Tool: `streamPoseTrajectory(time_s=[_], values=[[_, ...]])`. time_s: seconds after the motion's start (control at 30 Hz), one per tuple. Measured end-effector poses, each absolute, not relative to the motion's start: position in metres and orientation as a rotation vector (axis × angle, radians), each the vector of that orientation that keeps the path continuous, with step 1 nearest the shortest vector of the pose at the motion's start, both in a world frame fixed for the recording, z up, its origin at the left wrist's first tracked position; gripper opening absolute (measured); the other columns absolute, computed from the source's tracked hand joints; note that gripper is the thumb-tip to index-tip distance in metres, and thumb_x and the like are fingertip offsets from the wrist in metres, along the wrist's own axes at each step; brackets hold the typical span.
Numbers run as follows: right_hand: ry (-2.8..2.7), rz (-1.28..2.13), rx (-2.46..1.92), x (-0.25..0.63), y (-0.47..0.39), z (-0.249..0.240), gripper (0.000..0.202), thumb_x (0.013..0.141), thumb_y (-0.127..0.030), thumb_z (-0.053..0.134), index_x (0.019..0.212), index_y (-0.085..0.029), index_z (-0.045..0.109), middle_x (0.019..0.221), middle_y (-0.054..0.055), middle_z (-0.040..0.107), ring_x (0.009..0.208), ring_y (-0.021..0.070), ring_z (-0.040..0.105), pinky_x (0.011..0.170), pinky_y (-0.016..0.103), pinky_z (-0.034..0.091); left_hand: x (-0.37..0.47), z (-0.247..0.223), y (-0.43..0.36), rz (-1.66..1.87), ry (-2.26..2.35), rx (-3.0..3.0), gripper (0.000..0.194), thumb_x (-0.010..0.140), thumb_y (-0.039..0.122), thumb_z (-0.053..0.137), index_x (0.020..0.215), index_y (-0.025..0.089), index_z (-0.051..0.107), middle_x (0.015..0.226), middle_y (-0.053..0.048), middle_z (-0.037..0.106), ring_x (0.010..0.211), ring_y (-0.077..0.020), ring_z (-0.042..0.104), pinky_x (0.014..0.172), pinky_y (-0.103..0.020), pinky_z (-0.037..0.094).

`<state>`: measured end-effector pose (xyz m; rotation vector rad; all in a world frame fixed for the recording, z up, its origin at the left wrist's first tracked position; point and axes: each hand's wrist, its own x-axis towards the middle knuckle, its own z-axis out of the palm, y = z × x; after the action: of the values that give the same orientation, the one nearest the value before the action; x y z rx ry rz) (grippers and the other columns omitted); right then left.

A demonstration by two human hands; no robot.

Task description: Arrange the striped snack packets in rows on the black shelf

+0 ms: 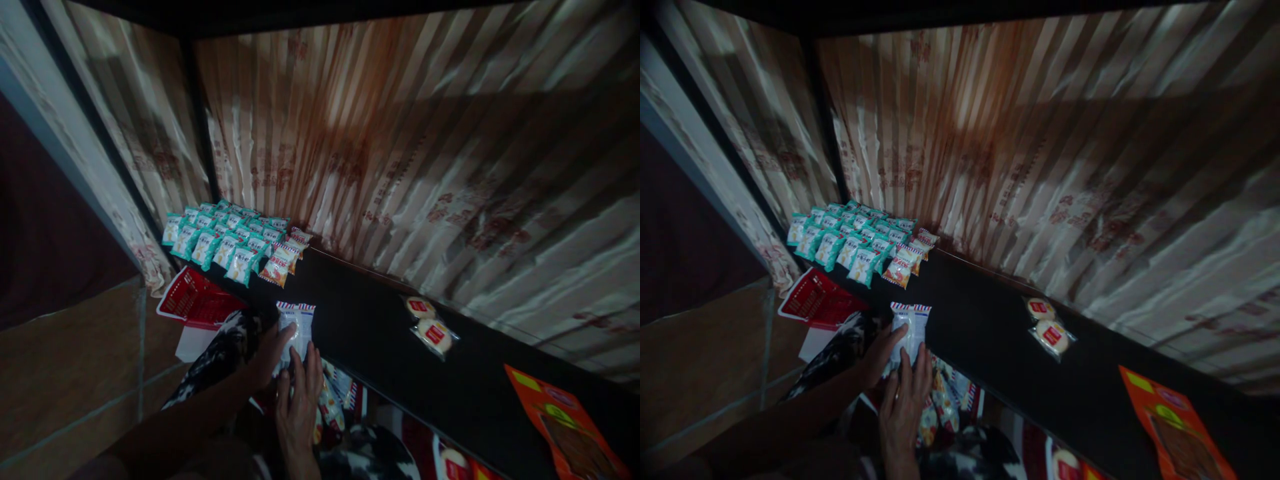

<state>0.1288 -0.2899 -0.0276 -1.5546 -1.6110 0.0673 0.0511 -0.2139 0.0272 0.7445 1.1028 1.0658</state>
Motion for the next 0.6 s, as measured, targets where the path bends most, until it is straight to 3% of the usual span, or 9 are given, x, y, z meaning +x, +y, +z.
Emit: streamPoseTrajectory(time_s=[0.23, 0.4, 0.6], values=[[-1.580, 0.080, -1.587, 0.125, -0.289, -0.033, 0.039, 0.093, -0.030, 0.038, 0.130, -0.021, 0.047, 0.149, 0.013, 0.026, 0.138, 0.0321, 0.021, 0.101, 0.061, 0.030, 0.050, 0.022, -0.211, 1.115, 1.078, 0.712, 0.065, 0.065, 0.061, 0.067, 0.110, 0.015, 0.062, 0.112, -0.011, 0.065, 0.105, -0.0270, 0.059, 0.092, -0.035, 0.044], [-1.563, 0.118, -1.601, 0.121, -0.288, -0.033, 0.039, 0.092, -0.032, 0.039, 0.130, -0.022, 0.047, 0.149, 0.015, 0.025, 0.135, 0.0323, 0.027, 0.098, 0.059, 0.034, 0.047, 0.019, -0.210, 1.115, 1.100, 0.710, 0.061, 0.069, 0.060, 0.064, 0.111, 0.016, 0.061, 0.111, -0.009, 0.065, 0.105, -0.0258, 0.059, 0.091, -0.034, 0.044], [-1.556, 0.214, -1.632, 0.115, -0.286, -0.034, 0.044, 0.093, -0.037, 0.038, 0.131, -0.019, 0.046, 0.148, 0.018, 0.027, 0.137, 0.0327, 0.024, 0.099, 0.056, 0.034, 0.042, 0.016, -0.208, 1.125, 1.086, 0.663, 0.062, 0.068, 0.062, 0.064, 0.109, 0.016, 0.060, 0.107, -0.009, 0.066, 0.102, -0.0243, 0.060, 0.088, -0.032, 0.045]])
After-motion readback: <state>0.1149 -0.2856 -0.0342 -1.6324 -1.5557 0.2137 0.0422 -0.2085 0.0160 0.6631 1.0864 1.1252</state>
